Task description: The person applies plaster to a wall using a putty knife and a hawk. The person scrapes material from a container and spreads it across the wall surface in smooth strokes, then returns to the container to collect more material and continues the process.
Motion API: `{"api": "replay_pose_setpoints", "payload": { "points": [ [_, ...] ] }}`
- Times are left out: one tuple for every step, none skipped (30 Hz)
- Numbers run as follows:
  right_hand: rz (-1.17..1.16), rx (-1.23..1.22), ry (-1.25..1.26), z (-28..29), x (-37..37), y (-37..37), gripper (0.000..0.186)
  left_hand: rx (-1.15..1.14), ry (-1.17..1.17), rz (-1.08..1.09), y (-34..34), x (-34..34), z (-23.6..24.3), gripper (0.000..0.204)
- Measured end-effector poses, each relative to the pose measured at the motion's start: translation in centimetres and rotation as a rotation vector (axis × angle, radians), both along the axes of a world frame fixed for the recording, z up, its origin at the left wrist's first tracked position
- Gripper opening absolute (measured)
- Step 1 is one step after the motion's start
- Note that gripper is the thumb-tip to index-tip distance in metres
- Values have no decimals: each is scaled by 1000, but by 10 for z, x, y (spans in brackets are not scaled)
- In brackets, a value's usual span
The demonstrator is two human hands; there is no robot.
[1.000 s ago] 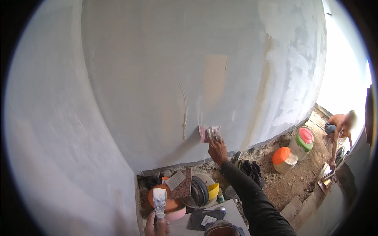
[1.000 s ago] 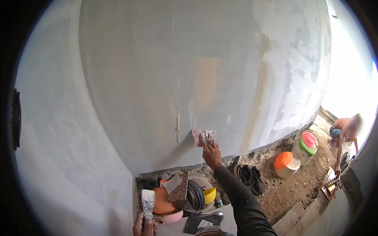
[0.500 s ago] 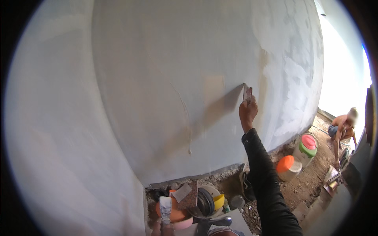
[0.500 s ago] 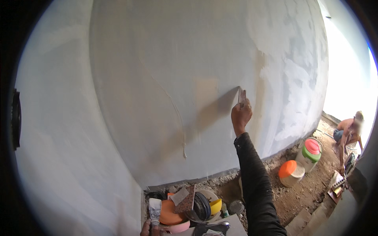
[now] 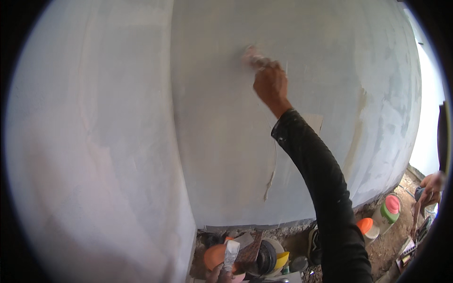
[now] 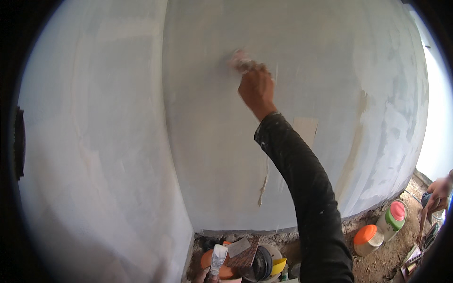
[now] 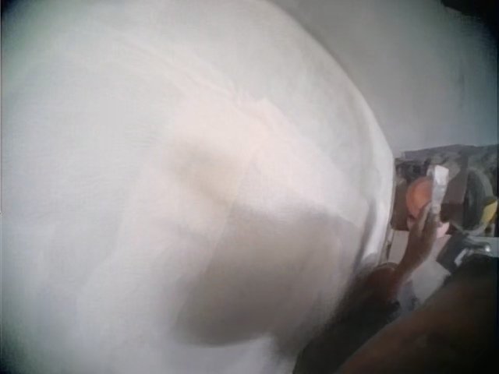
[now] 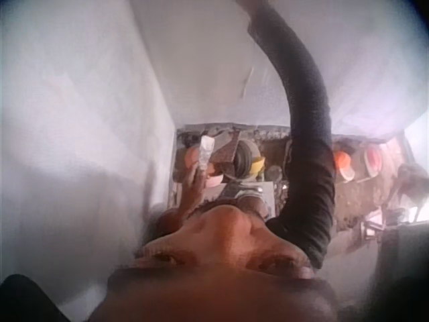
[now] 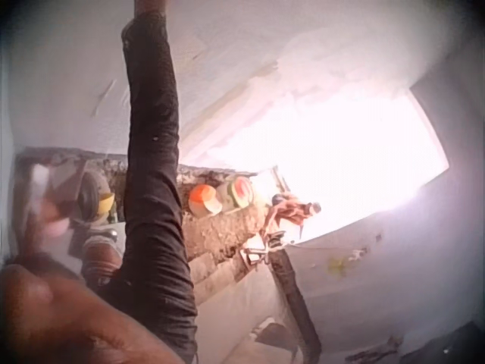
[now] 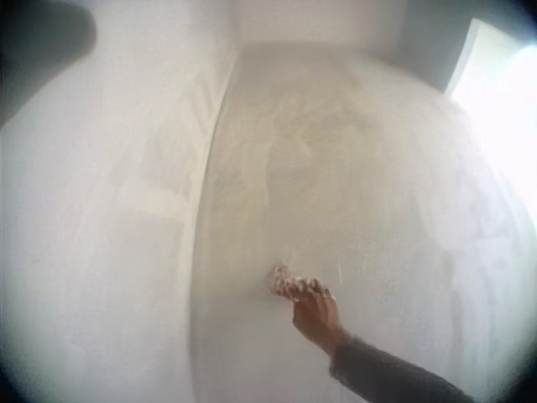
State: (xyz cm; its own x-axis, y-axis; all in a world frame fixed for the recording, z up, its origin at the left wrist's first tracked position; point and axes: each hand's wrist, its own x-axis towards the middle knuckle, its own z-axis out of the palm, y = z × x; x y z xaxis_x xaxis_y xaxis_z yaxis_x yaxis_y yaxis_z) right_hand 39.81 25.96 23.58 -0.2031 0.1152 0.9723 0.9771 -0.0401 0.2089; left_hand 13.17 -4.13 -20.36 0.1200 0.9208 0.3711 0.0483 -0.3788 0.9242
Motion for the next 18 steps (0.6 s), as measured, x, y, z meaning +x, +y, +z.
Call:
{"api": "replay_pose_setpoints", "payload": {
  "points": [
    [83, 200, -169, -22, -12, 7, 29, -57, 18, 8, -1, -7, 1, 32],
    [126, 22, -206, -44, -12, 5, 33, -113, 33, 13, -4, -13, 3, 31],
    [156, -156, -259, -65, -7, -7, 38, -169, 33, 3, -5, -14, 3, 31],
    [179, -268, -289, -94, -8, -16, 41, -188, 11, 9, -6, -19, 4, 30],
    [193, -388, -313, -126, -1, -26, 43, -214, -4, 4, -6, -23, 7, 29],
    [178, -446, -323, -151, 14, -38, 48, -244, -15, -16, -8, -26, 10, 28],
    [168, -508, -328, -176, 30, -48, 52, -239, -53, -36, -12, -29, 16, 29],
    [148, -515, -272, -202, 44, -58, 53, -237, -91, -51, -18, -32, 23, 30],
    [127, -513, -220, -224, 56, -68, 54, -228, -133, -66, -21, -35, 29, 31],
    [108, -513, -173, -246, 61, -75, 54, -226, -148, -71, -23, -38, 33, 32],
    [96, -541, -128, -272, 64, -81, 56, -225, -164, -75, -25, -41, 36, 33],
    [85, -573, -78, -302, 67, -86, 57, -228, -174, -78, -29, -45, 38, 34],
    [70, -598, -30, -329, 68, -90, 58, -206, -206, -62, -32, -48, 38, 35],
    [103, -618, 20, -357, 62, -91, 58, -225, -218, -48, -37, -51, 41, 36],
    [123, -631, 39, -389, 66, -92, 57, -244, -236, -51, -42, -51, 44, 36],
    [149, -638, 63, -425, 67, -88, 56, -257, -249, -49, -46, -51, 45, 36],
    [134, -692, 90, -457, 65, -90, 55, -256, -275, -54, -51, -50, 43, 36],
    [131, -741, 114, -485, 59, -89, 54, -238, -246, -45, -53, -49, 38, 36]
  ]
}}
